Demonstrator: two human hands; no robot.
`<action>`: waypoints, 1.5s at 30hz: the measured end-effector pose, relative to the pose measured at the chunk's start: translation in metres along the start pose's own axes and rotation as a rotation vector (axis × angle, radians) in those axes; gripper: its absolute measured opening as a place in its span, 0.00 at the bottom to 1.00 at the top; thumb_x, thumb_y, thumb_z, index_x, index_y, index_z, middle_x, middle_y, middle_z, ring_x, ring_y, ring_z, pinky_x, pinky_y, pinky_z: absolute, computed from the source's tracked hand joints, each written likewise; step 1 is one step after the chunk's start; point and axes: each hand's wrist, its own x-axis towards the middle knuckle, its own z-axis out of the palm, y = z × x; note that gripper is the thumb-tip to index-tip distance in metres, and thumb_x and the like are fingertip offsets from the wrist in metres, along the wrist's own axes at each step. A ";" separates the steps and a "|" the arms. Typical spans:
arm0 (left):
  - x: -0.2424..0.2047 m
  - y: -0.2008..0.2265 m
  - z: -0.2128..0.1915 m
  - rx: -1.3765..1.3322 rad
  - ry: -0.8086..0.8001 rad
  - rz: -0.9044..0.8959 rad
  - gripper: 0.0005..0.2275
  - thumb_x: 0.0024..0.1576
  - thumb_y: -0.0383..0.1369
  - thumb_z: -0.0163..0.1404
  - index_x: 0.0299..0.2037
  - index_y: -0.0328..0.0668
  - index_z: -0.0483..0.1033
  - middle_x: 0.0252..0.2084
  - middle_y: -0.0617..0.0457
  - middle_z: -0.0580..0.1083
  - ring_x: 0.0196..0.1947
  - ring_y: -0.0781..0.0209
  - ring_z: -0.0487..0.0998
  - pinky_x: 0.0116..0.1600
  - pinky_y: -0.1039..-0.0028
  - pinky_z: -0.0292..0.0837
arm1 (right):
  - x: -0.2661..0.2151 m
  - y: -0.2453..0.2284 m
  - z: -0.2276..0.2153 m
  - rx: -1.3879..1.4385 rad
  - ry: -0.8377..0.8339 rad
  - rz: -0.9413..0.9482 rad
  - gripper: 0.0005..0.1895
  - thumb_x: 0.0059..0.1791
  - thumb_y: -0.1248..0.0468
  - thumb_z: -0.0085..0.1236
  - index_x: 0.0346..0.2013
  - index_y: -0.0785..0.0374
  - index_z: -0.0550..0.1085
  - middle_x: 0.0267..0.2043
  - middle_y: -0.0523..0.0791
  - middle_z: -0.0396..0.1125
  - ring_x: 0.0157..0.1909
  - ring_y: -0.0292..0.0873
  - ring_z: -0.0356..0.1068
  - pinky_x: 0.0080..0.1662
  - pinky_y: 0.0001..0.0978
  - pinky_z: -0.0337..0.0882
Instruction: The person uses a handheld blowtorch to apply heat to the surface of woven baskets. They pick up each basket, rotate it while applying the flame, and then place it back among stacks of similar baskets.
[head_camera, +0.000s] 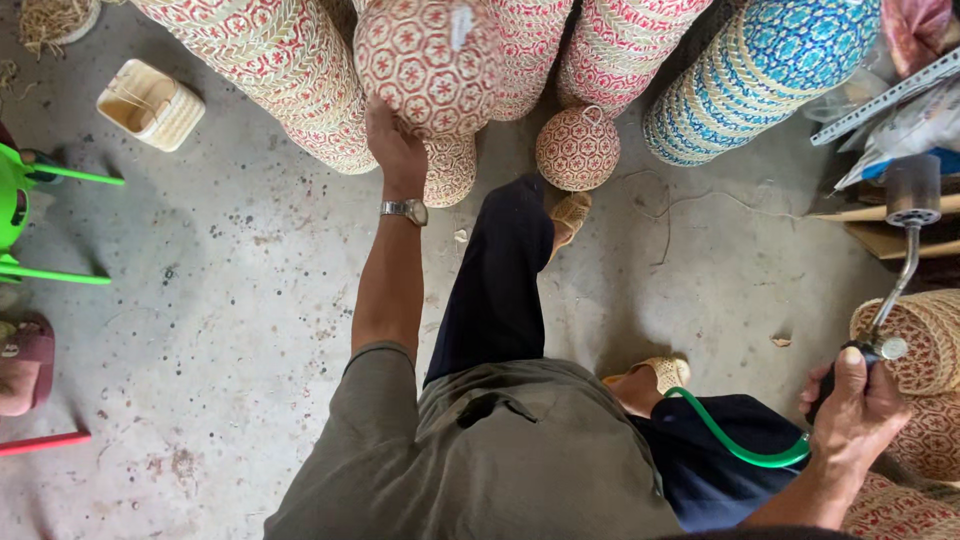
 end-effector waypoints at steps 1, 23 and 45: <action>0.009 0.004 -0.013 0.008 0.093 -0.002 0.17 0.68 0.36 0.38 0.62 0.34 0.64 0.59 0.43 0.71 0.59 0.46 0.75 0.63 0.51 0.74 | 0.002 0.000 0.003 -0.023 0.001 -0.009 0.24 0.68 0.57 0.52 0.33 0.70 0.69 0.24 0.46 0.63 0.22 0.35 0.61 0.25 0.28 0.60; 0.060 -0.042 -0.137 0.438 0.712 0.011 0.28 0.63 0.44 0.46 0.68 0.34 0.54 0.63 0.39 0.70 0.56 0.47 0.76 0.56 0.61 0.76 | 0.016 -0.028 0.051 -0.093 0.039 0.168 0.19 0.65 0.59 0.51 0.35 0.70 0.69 0.25 0.45 0.63 0.25 0.36 0.61 0.26 0.30 0.61; 0.067 -0.024 -0.089 1.996 -0.115 0.147 0.56 0.45 0.45 0.71 0.78 0.53 0.39 0.79 0.39 0.44 0.77 0.34 0.42 0.72 0.39 0.55 | 0.016 -0.013 0.053 -0.082 0.047 0.081 0.19 0.65 0.62 0.52 0.35 0.72 0.71 0.26 0.47 0.65 0.21 0.36 0.61 0.26 0.32 0.61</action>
